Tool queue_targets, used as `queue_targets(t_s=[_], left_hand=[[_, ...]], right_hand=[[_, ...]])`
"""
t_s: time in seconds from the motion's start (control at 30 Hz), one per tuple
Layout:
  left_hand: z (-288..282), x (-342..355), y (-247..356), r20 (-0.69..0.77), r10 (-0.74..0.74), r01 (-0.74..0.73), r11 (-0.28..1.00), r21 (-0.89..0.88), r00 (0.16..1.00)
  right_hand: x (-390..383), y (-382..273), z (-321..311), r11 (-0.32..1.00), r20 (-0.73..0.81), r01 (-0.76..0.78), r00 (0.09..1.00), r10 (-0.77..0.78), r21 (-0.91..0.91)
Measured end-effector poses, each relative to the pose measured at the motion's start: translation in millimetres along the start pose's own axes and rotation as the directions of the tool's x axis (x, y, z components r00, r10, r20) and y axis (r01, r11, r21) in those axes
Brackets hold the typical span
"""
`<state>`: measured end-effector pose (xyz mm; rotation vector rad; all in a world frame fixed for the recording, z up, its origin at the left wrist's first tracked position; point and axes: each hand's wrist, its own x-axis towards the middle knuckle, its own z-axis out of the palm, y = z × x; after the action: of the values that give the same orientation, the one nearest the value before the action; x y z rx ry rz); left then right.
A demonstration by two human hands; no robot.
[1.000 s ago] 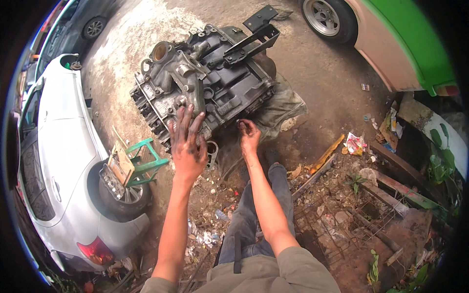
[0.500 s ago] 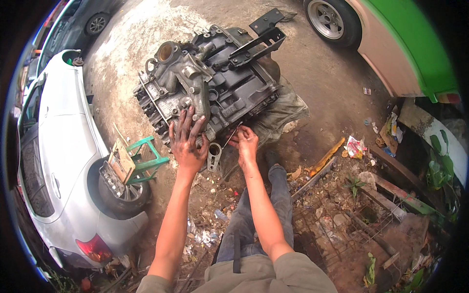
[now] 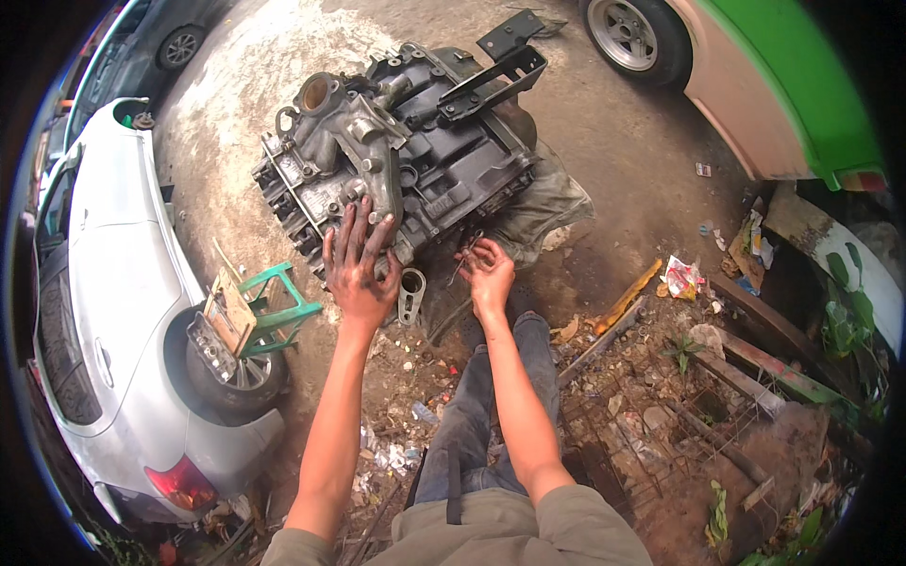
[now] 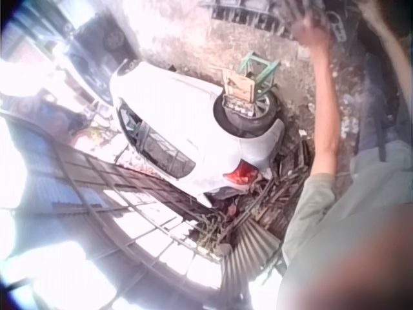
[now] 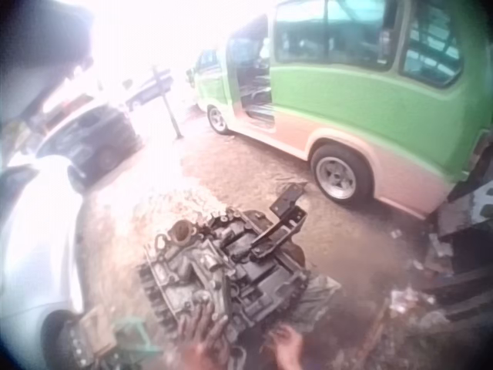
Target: The person uses a wrench to tighten bolts on a car engine block resting on a cloth on the ground. They repeatedly reach for bolts, apply the wrench, and reposition their hands to work on different fasteners on the engine.
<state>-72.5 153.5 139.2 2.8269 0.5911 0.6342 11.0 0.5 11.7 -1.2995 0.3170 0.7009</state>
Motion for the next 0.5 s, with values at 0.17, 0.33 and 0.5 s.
queue_targets(t_s=[0.17, 0.33, 0.5], left_hand=[[-1, 0, -1, 0.006, 0.001, -0.001, 1.000, 0.004, 1.000], [2, -1, -2, -0.012, -0.024, 0.024, 0.999, -0.032, 1.000], [0, -2, -3, 0.004, -0.003, 0.003, 1.000, -0.010, 1.000]], right_hand=[[7, 27, 11, 0.903, -0.048, 0.299, 0.943, -0.328, -0.309], [12, 31, 20, 0.808, -0.067, 0.407, 0.876, -0.477, -0.426], [10, 27, 18, 0.638, -0.010, 0.493, 0.787, -0.617, -0.591]])
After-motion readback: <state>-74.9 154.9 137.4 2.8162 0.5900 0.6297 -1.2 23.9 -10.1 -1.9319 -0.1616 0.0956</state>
